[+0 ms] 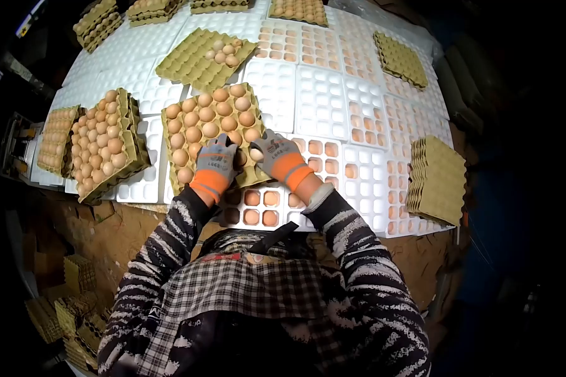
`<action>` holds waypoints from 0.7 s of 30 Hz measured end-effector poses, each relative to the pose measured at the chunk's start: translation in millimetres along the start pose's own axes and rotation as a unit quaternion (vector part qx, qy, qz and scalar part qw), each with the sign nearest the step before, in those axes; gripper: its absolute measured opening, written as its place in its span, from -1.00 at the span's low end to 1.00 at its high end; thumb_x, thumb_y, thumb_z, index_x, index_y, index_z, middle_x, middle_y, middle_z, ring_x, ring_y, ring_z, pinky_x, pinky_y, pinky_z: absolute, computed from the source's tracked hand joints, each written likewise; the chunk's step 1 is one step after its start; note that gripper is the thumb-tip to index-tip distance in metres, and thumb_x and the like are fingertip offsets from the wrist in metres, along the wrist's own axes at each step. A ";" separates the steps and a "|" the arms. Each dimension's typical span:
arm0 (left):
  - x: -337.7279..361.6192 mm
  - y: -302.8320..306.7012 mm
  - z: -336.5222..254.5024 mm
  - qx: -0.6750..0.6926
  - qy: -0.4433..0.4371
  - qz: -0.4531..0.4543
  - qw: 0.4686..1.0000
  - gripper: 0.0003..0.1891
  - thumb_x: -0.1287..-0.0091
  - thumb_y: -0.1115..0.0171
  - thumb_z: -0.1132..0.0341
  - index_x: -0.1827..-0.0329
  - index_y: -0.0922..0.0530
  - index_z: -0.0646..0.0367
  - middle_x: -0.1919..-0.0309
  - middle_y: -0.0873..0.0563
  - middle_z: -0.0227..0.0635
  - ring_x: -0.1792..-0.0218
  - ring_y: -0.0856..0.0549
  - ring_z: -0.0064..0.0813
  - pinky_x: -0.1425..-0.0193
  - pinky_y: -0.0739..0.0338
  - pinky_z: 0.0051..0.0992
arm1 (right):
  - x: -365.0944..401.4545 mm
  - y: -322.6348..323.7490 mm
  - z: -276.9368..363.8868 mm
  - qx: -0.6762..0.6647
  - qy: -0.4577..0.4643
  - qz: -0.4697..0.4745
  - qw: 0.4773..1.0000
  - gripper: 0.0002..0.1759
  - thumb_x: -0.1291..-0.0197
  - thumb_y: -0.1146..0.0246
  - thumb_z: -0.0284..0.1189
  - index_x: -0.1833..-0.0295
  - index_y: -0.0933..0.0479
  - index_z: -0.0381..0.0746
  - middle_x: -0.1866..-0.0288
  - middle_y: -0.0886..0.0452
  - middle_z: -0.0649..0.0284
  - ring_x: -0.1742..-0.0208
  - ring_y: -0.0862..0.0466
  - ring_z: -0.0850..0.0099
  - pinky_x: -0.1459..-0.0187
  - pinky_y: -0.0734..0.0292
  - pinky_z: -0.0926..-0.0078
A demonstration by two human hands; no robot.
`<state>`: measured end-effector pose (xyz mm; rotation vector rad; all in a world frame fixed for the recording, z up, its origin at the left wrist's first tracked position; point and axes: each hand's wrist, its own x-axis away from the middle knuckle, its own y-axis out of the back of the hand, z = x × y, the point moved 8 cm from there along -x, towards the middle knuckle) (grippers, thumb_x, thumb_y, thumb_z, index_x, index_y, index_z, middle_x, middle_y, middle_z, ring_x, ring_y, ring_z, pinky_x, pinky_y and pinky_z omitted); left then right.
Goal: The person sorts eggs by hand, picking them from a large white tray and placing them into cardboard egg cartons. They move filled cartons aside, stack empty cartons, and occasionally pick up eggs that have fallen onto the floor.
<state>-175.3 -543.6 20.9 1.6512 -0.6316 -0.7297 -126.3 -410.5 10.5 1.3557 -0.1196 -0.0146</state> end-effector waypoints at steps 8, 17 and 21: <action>-23.0 36.6 58.1 0.262 0.042 -0.007 0.964 -0.72 -0.27 -0.37 0.28 -0.03 -0.64 0.07 -0.12 -0.64 -0.22 0.03 -0.70 -0.19 -0.04 -0.64 -0.27 | -8.6 62.4 -26.6 -0.406 0.047 -0.039 0.912 -0.47 -0.18 -0.40 -0.34 -0.31 -0.57 -0.04 -0.16 -0.65 0.18 -0.14 -0.68 0.30 -0.15 -0.63 0.30; -30.9 45.0 32.3 0.181 0.043 -0.042 0.982 -0.63 -0.12 -0.51 0.30 -0.01 -0.72 0.14 -0.21 -0.63 -0.20 0.01 -0.71 -0.11 -0.05 -0.63 -0.19 | 26.5 56.9 -54.4 -0.525 -0.097 0.071 0.842 -0.46 -0.30 -0.32 0.00 -0.26 -0.66 -0.09 -0.01 -0.73 0.26 0.15 -0.67 0.48 0.18 -0.61 0.48; 17.2 30.3 29.8 0.577 0.153 -0.042 0.801 -0.57 -0.15 -0.53 0.41 -0.10 -0.64 0.24 0.00 -0.73 -0.32 0.11 -0.71 -0.47 -0.01 -0.65 -0.47 | 119.1 24.4 -124.6 -0.693 -0.165 0.081 0.697 -0.36 -0.30 -0.37 -0.02 -0.35 -0.58 -0.19 0.10 -0.71 0.30 0.15 -0.67 0.61 0.32 -0.58 0.59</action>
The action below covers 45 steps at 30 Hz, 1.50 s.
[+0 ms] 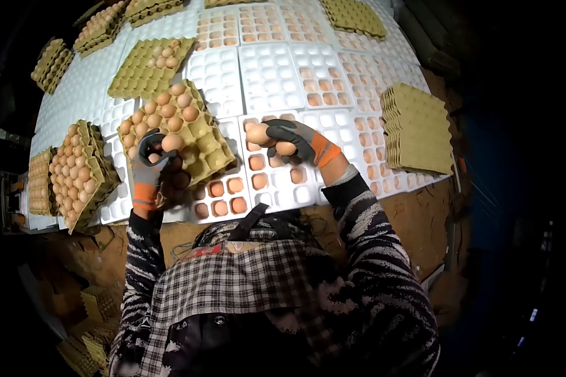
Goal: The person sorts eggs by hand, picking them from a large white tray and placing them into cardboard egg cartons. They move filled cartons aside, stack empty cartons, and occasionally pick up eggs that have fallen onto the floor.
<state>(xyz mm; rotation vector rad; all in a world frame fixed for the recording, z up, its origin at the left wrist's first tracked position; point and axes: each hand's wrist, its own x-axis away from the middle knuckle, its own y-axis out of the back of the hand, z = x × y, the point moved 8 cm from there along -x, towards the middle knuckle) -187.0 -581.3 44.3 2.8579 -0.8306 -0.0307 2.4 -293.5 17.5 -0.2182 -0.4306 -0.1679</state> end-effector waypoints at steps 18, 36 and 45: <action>118.4 -211.3 44.0 -0.465 -0.120 0.228 0.847 -0.44 -0.05 -0.61 0.21 -0.15 -0.61 -0.05 -0.14 -0.58 -0.26 0.07 -0.71 -0.03 0.16 -0.63 -0.17 | 93.0 -3.9 -118.6 0.658 0.066 0.000 0.750 -0.39 -0.34 -0.25 0.05 -0.44 -0.43 0.09 -0.45 -0.38 0.14 -0.19 -0.66 0.17 -0.04 -0.66 0.25; 57.7 -280.7 13.4 -0.216 -0.122 0.144 0.958 -0.43 -0.20 -0.36 0.44 -0.34 -0.52 0.01 -0.12 -0.53 -0.15 -0.11 -0.60 -0.13 -0.14 -0.58 -0.31 | 95.7 99.9 -111.9 0.417 0.333 -0.090 0.841 -0.65 -0.40 -0.20 -0.46 -0.27 -0.58 -0.18 -0.19 -0.67 0.16 -0.17 -0.66 0.21 -0.22 -0.59 0.26; 61.2 -406.1 57.9 -0.444 -0.338 0.288 0.779 -0.41 -0.31 -0.21 0.34 -0.46 -0.46 -0.03 -0.47 -0.45 -0.21 -0.49 -0.39 -0.03 -0.59 -0.23 -0.11 | 129.7 167.3 -92.6 0.216 0.336 -0.371 0.838 -0.62 -0.40 -0.08 -0.65 -0.30 -0.48 -0.42 -0.28 -0.60 0.07 -0.19 -0.62 0.31 -0.18 -0.53 0.45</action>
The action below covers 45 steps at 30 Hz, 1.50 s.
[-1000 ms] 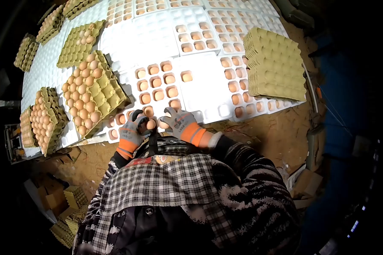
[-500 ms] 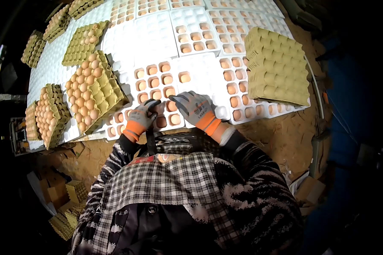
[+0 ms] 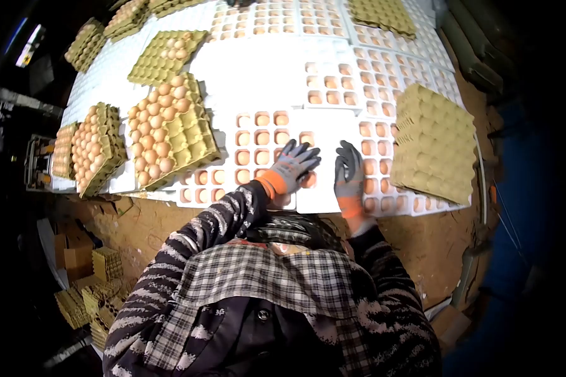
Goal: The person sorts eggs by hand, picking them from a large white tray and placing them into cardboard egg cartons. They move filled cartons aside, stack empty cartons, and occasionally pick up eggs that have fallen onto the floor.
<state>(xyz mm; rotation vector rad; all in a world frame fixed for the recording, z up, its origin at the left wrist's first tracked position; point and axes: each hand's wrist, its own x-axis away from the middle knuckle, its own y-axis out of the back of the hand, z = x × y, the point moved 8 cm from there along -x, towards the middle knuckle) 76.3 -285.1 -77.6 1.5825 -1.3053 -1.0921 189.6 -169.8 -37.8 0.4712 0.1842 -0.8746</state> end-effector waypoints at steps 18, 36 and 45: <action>350.2 236.2 201.9 0.204 0.448 -0.235 0.838 -0.60 -0.13 -0.54 0.31 -0.04 -0.63 0.07 0.03 -0.73 -0.40 -0.03 -0.71 -0.43 -0.13 -0.57 -0.33 | 26.7 -412.4 217.5 0.219 0.274 0.564 0.748 -0.55 -0.30 -0.27 -0.13 -0.24 -0.59 -0.04 -0.21 -0.59 0.19 -0.12 -0.68 0.14 -0.04 -0.61 0.16; 339.0 288.3 287.5 0.198 0.394 -0.247 0.863 -0.54 -0.17 -0.38 0.36 -0.19 -0.60 0.00 0.01 -0.74 -0.23 0.06 -0.75 -0.16 -0.07 -0.65 -0.26 | -69.8 -421.3 243.9 0.167 0.157 0.452 0.862 -0.62 -0.22 -0.31 -0.27 -0.17 -0.63 0.10 -0.15 -0.60 0.17 -0.06 -0.68 0.14 -0.10 -0.60 0.22; 296.8 266.3 282.9 -0.066 0.395 -0.083 0.912 -0.51 -0.02 -0.57 0.23 -0.09 -0.69 -0.14 -0.13 -0.62 -0.24 -0.06 -0.64 -0.02 -0.12 -0.64 -0.15 | -75.5 -386.4 214.1 0.049 -0.072 0.488 0.869 -0.36 -0.19 -0.39 0.05 -0.24 -0.64 -0.16 0.02 -0.74 0.23 0.02 -0.69 0.36 0.01 -0.62 0.32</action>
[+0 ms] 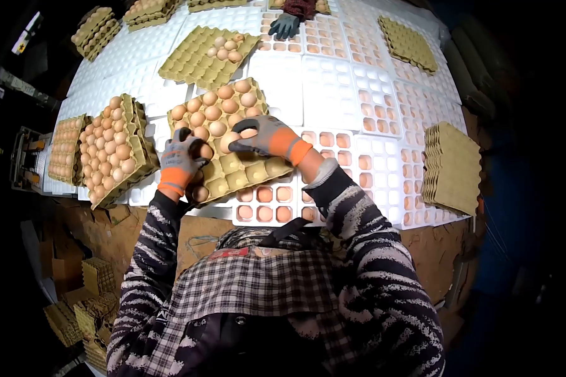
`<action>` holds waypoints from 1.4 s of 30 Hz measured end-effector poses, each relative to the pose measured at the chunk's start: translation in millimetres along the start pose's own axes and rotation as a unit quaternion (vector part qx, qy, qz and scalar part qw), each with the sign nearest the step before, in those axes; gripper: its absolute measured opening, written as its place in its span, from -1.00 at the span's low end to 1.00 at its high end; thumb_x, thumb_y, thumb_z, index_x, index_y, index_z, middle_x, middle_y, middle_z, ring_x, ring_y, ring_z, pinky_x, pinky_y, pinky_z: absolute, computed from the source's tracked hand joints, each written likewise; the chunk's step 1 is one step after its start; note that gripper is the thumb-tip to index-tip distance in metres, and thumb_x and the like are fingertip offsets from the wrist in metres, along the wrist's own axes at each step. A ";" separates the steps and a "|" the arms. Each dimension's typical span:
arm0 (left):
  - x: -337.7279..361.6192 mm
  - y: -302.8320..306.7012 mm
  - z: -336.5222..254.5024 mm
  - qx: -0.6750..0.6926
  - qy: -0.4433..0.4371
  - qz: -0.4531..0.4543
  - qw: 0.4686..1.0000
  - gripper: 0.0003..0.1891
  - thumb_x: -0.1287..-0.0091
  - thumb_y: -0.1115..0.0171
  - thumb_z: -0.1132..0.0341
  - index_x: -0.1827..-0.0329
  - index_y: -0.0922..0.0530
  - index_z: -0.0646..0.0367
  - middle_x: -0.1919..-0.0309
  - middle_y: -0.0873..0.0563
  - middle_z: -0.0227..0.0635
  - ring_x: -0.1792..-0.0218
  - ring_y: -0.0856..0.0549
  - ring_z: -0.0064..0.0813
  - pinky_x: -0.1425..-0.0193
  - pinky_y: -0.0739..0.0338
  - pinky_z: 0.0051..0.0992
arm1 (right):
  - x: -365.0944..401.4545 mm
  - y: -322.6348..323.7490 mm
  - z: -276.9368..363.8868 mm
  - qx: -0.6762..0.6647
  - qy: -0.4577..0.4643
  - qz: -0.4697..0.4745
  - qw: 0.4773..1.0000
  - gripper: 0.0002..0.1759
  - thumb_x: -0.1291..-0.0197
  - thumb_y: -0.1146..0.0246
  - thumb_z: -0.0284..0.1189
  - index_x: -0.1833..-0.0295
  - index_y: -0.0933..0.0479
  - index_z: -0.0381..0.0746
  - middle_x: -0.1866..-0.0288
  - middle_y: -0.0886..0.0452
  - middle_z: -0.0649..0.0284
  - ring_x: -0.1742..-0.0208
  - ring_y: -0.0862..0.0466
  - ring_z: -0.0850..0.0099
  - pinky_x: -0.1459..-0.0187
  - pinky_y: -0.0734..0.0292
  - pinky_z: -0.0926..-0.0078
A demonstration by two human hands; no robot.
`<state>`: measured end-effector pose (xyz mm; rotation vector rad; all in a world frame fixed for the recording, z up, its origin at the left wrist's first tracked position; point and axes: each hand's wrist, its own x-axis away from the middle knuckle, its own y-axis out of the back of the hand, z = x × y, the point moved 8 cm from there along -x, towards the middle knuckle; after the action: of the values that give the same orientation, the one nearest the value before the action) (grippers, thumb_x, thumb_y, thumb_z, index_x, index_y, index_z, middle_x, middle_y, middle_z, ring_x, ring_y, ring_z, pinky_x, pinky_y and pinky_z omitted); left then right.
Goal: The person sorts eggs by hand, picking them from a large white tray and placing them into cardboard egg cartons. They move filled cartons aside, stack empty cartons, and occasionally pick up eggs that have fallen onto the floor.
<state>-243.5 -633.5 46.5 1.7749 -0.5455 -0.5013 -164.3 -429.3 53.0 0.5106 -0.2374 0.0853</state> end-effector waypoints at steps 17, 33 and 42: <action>82.5 -115.5 -376.7 0.296 -0.339 0.173 0.876 -0.40 0.07 -0.65 0.28 -0.12 -0.68 -0.01 -0.26 -0.55 -0.15 -0.16 -0.61 0.00 -0.18 -0.60 -0.12 | 417.1 107.6 -261.4 0.212 -0.175 -0.385 0.881 -0.57 -0.01 -0.54 -0.02 0.07 -0.72 -0.02 0.16 -0.68 0.23 0.07 -0.65 0.20 0.12 -0.59 0.23; 47.5 -212.7 -491.7 0.280 -0.254 0.240 0.894 -0.47 -0.25 -0.35 0.39 -0.34 -0.57 -0.03 -0.21 -0.59 -0.21 -0.07 -0.70 -0.07 -0.10 -0.62 -0.24 | 384.9 149.0 -272.6 0.236 -0.061 -0.398 0.884 -0.49 -0.31 -0.25 -0.28 -0.38 -0.53 0.03 -0.10 -0.60 0.16 -0.01 -0.63 0.17 0.04 -0.57 0.22; 14.5 -235.6 -457.8 0.512 -0.199 0.213 0.808 -0.56 -0.36 -0.07 0.55 -0.27 -0.61 0.07 -0.19 -0.62 -0.17 -0.18 -0.64 -0.15 -0.25 -0.55 -0.33 | 365.2 141.9 -329.9 -0.109 -0.013 -0.403 0.909 -0.45 -0.34 -0.14 -0.59 -0.45 -0.41 -0.30 -0.29 -0.59 0.02 -0.24 -0.63 0.21 -0.27 -0.54 0.33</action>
<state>63.4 -235.3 -65.6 2.4380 -1.7179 -0.2458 236.9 -135.2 -68.9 0.3531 -0.0461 -0.7499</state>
